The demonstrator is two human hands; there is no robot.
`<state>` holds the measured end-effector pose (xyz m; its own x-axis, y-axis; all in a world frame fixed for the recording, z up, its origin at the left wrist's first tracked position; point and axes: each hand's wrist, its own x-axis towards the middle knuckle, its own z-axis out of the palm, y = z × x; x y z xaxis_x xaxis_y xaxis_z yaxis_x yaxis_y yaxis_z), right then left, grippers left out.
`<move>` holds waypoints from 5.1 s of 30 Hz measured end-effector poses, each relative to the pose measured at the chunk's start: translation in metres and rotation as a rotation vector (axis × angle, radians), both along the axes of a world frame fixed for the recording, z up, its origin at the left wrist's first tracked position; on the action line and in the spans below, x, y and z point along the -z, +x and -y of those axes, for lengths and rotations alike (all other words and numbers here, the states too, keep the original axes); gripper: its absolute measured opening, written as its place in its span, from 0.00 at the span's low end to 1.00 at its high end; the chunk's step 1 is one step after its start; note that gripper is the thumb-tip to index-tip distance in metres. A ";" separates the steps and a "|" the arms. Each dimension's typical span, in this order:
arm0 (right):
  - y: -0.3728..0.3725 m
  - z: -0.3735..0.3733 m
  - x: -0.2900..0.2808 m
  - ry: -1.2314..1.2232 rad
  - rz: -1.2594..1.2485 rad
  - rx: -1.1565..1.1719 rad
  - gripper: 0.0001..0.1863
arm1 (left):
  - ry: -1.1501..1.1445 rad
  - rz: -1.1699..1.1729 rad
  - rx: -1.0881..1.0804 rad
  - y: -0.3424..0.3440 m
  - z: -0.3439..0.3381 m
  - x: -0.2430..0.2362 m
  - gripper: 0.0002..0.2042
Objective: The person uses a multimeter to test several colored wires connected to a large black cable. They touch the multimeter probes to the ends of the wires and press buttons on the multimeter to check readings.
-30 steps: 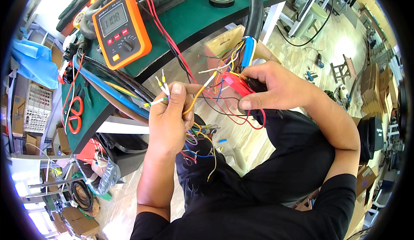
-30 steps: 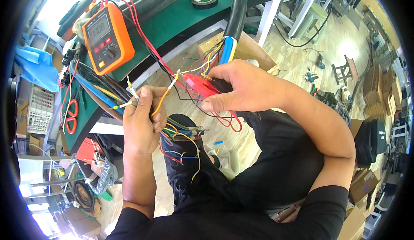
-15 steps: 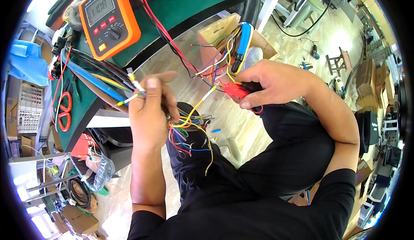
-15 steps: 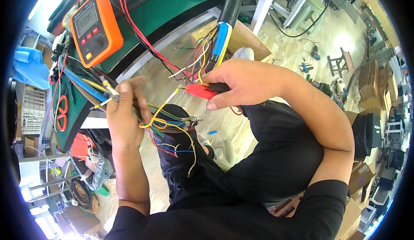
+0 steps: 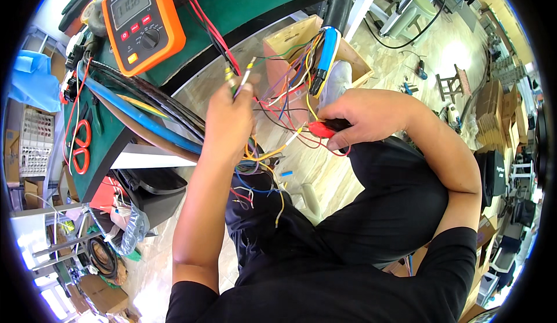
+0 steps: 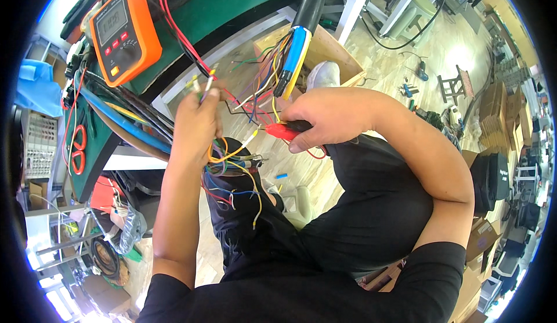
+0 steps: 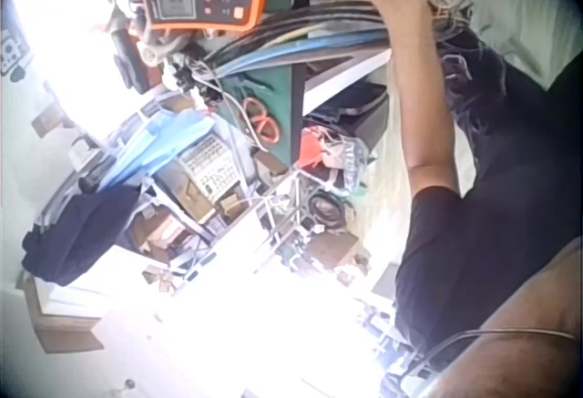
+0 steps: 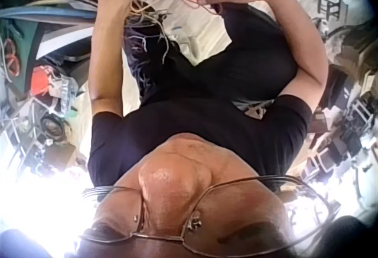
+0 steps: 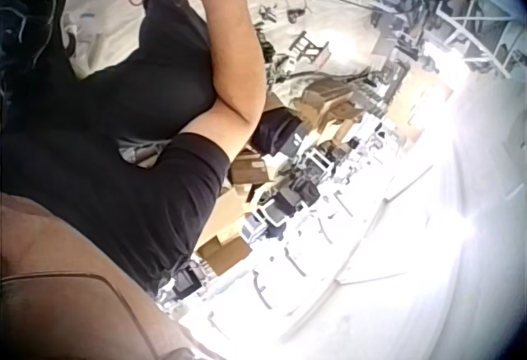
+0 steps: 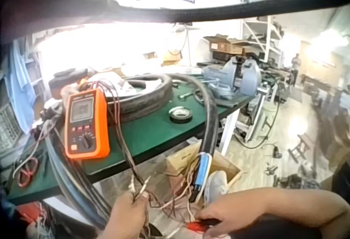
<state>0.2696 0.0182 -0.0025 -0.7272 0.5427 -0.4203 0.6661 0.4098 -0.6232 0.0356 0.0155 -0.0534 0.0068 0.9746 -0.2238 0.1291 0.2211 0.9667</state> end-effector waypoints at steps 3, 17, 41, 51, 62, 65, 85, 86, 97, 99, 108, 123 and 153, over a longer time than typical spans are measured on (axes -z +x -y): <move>0.000 -0.001 0.004 -0.021 0.006 -0.012 0.14 | 0.065 -0.264 0.068 0.009 -0.036 0.028 0.16; 0.001 -0.006 0.014 -0.067 -0.135 0.039 0.13 | -0.148 0.063 0.247 0.034 -0.060 0.048 0.17; 0.012 0.004 0.003 0.499 0.192 0.008 0.11 | 0.381 -0.499 0.125 0.013 -0.058 0.013 0.17; 0.032 -0.007 -0.017 0.322 0.029 -0.039 0.15 | 0.290 -0.467 0.074 0.005 -0.047 -0.013 0.17; 0.057 0.002 -0.031 0.647 0.068 0.232 0.13 | 0.242 -0.120 -0.053 -0.009 -0.037 -0.018 0.13; 0.052 -0.002 -0.034 0.540 0.005 0.253 0.16 | 0.273 0.139 -0.169 0.007 -0.038 -0.020 0.11; 0.064 -0.013 -0.040 0.923 0.296 0.562 0.24 | 0.363 0.332 -0.077 0.039 -0.051 -0.023 0.12; 0.059 -0.013 -0.040 0.935 0.196 0.568 0.25 | 0.344 0.330 -0.044 0.040 -0.050 -0.024 0.13; 0.010 -0.017 -0.016 0.728 -0.240 0.517 0.25 | 0.072 0.480 0.235 0.041 -0.037 -0.028 0.17; 0.009 -0.017 -0.015 0.730 -0.247 0.517 0.26 | 0.037 0.546 0.239 0.038 -0.038 -0.026 0.14; 0.009 -0.018 -0.005 0.854 -0.251 0.481 0.26 | 0.028 0.593 0.239 0.043 -0.034 -0.026 0.12; 0.006 -0.018 -0.002 0.815 -0.127 0.495 0.31 | 0.001 0.680 0.254 0.044 -0.029 -0.023 0.10; -0.002 -0.006 -0.005 0.361 -0.325 0.626 0.22 | 0.935 -0.566 -0.420 -0.047 -0.010 -0.020 0.08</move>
<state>0.2678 0.0244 0.0026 -0.2981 0.9537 0.0408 0.6473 0.2334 -0.7256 -0.0114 0.0253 -0.0330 -0.2261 0.6632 0.7135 0.6794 -0.4176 0.6034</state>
